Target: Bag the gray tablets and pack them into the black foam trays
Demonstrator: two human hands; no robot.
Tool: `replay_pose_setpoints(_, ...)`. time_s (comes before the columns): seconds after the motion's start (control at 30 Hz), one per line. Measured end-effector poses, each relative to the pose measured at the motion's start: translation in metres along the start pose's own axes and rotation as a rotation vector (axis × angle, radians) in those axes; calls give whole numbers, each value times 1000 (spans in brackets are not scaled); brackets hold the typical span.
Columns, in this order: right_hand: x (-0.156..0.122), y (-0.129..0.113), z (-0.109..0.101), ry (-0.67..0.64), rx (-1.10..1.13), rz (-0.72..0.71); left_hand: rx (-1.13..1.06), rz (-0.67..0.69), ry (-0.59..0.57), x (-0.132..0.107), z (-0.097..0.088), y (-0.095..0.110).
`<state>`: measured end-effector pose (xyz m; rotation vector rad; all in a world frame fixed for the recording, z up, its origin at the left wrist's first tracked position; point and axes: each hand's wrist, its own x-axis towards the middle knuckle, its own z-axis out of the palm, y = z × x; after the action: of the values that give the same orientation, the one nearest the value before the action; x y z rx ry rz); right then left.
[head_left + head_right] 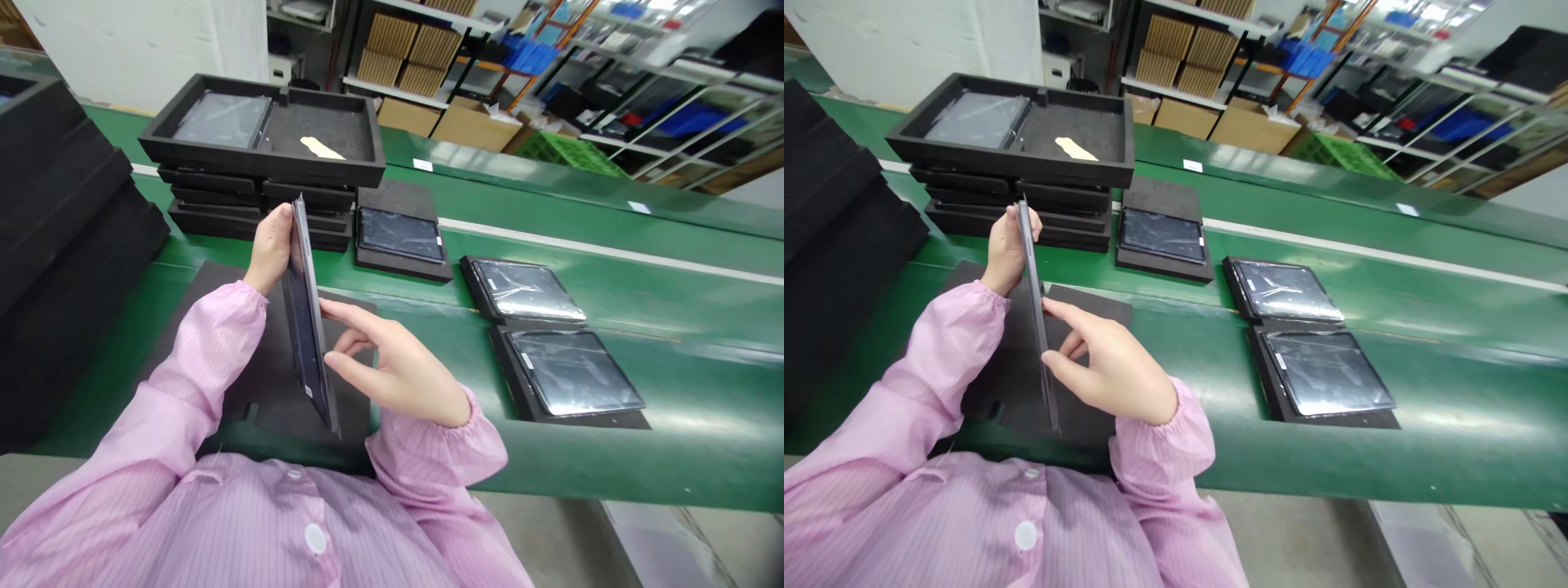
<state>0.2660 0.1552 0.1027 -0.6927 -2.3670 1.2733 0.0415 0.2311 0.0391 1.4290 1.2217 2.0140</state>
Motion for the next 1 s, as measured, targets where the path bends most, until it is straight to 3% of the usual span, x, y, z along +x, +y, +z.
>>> replay_pose_setpoints(0.17, -4, -4, 1, 27, -45, -14, -14, 51, -39, -3, 0, 8)
replay_pose_setpoints(0.43, -16, -15, -3, -38, -195, 4, 12, 91, -94, -11, 1, 31)
replay_pose_setpoints(0.57, -20, -16, -2, -61, -254, 59, 25, 165, -140, -16, 4, 42)
replay_pose_setpoints(0.67, -20, -13, -5, -108, -253, -12, 58, 243, -153, -23, 7, 50)
replay_pose_setpoints(0.77, -14, -15, -3, -150, -153, -109, 138, 389, -100, -35, 10, 61)
replay_pose_setpoints(0.9, -6, -26, 17, 126, -152, -118, 338, 606, -24, -60, 14, 67)
replay_pose_setpoints(0.97, -6, -30, 28, 268, -209, -115, 363, 469, 170, -71, 17, 59)
replay_pose_setpoints(1.0, -6, -31, 32, 309, -239, -110, 321, 284, 288, -76, 18, 53)
